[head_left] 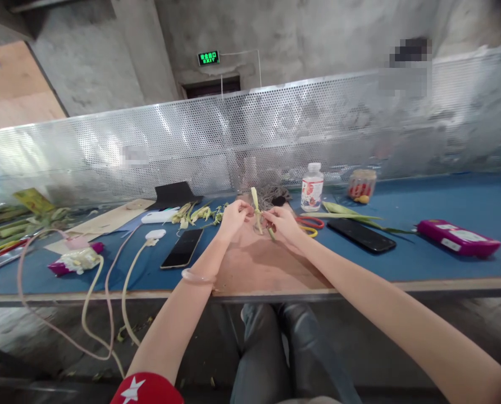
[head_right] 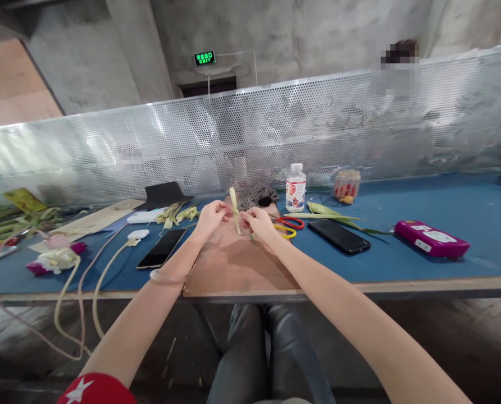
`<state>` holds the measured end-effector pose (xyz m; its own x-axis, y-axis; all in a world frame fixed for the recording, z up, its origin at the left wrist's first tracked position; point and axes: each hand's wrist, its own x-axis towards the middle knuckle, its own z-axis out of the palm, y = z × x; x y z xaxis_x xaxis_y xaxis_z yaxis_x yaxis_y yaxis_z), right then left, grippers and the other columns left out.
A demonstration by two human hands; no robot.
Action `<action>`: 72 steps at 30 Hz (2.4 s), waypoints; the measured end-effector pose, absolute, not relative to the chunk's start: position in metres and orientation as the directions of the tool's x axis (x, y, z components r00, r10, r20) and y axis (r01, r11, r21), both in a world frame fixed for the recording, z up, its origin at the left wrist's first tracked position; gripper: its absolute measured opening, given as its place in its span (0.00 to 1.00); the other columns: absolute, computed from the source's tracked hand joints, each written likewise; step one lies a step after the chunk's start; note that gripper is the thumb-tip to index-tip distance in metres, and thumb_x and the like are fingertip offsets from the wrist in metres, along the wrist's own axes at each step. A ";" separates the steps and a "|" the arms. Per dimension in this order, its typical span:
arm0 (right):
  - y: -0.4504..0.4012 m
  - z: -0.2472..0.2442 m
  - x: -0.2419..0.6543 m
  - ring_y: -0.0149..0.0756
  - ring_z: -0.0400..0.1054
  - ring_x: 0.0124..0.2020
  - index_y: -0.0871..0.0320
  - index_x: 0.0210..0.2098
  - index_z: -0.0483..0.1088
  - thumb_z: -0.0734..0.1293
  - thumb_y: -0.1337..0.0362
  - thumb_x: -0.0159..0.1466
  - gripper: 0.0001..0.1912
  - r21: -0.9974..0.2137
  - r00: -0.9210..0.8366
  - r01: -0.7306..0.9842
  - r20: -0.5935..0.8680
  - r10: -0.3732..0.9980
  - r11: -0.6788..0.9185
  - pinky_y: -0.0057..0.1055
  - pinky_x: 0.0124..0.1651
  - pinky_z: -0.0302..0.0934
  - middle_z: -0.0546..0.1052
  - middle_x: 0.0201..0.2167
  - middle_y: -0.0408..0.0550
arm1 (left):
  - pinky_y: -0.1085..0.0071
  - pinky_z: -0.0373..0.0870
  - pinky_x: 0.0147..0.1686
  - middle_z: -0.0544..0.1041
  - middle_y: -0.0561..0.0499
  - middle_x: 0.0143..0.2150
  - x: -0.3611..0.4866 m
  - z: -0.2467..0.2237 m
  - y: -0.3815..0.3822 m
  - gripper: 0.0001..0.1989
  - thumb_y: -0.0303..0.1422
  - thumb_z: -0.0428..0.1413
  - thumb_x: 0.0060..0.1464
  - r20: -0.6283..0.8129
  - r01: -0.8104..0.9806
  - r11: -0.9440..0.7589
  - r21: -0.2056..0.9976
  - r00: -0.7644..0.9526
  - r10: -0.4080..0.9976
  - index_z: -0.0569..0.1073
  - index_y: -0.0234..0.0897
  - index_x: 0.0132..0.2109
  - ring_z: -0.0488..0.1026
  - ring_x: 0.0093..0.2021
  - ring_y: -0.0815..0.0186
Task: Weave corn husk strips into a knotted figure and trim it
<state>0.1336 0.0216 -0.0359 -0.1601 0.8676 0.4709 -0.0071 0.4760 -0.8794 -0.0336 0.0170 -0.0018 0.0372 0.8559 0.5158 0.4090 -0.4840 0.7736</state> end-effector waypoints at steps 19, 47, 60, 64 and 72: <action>0.026 -0.032 0.135 0.30 0.63 0.27 0.59 0.27 0.69 0.67 0.48 0.54 0.18 -0.865 -0.097 -0.145 0.495 0.864 0.480 0.28 0.32 0.59 0.72 0.26 0.43 | 0.65 0.72 0.42 0.80 0.44 0.36 -0.029 -0.004 0.014 0.16 0.34 0.65 0.41 0.384 0.166 -0.423 0.891 0.221 0.896 0.75 0.30 0.37 0.76 0.37 0.63; 0.014 -0.021 0.139 0.32 0.64 0.26 0.59 0.22 0.66 0.63 0.56 0.57 0.14 -0.845 0.035 0.105 0.530 0.847 0.524 0.28 0.31 0.58 0.72 0.22 0.45 | 0.72 0.68 0.34 0.79 0.47 0.32 -0.029 -0.003 0.010 0.09 0.32 0.60 0.45 0.358 0.397 -0.461 0.794 0.308 0.882 0.77 0.32 0.35 0.74 0.31 0.68; 0.018 -0.026 0.131 0.31 0.64 0.26 0.58 0.25 0.65 0.60 0.51 0.61 0.17 -0.829 0.065 0.103 0.557 0.828 0.550 0.26 0.31 0.58 0.72 0.24 0.44 | 0.73 0.67 0.33 0.77 0.49 0.30 -0.033 -0.002 0.013 0.12 0.36 0.60 0.45 0.400 0.409 -0.496 0.766 0.299 0.866 0.74 0.32 0.35 0.72 0.30 0.69; 0.022 -0.032 0.132 0.30 0.63 0.22 0.58 0.26 0.65 0.56 0.46 0.62 0.22 -0.838 -0.099 0.161 0.511 0.854 0.521 0.26 0.27 0.55 0.71 0.22 0.44 | 0.72 0.68 0.35 0.77 0.48 0.31 -0.035 -0.002 0.015 0.13 0.36 0.61 0.45 0.432 0.411 -0.501 0.762 0.255 0.865 0.73 0.32 0.37 0.73 0.33 0.67; 0.020 -0.039 0.127 0.29 0.59 0.24 0.58 0.24 0.65 0.58 0.62 0.62 0.12 -0.608 -0.305 0.371 0.634 0.710 0.702 0.25 0.28 0.51 0.70 0.22 0.42 | 0.74 0.69 0.29 0.77 0.48 0.31 -0.035 0.000 0.012 0.14 0.42 0.57 0.49 0.328 0.388 -0.368 0.845 0.169 0.930 0.74 0.34 0.37 0.73 0.28 0.69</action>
<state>0.1266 0.0200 -0.0386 -0.3050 0.7104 0.6342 0.3709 0.7020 -0.6080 -0.0352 0.0125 -0.0001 0.1687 0.9295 0.3279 0.3880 -0.3685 0.8448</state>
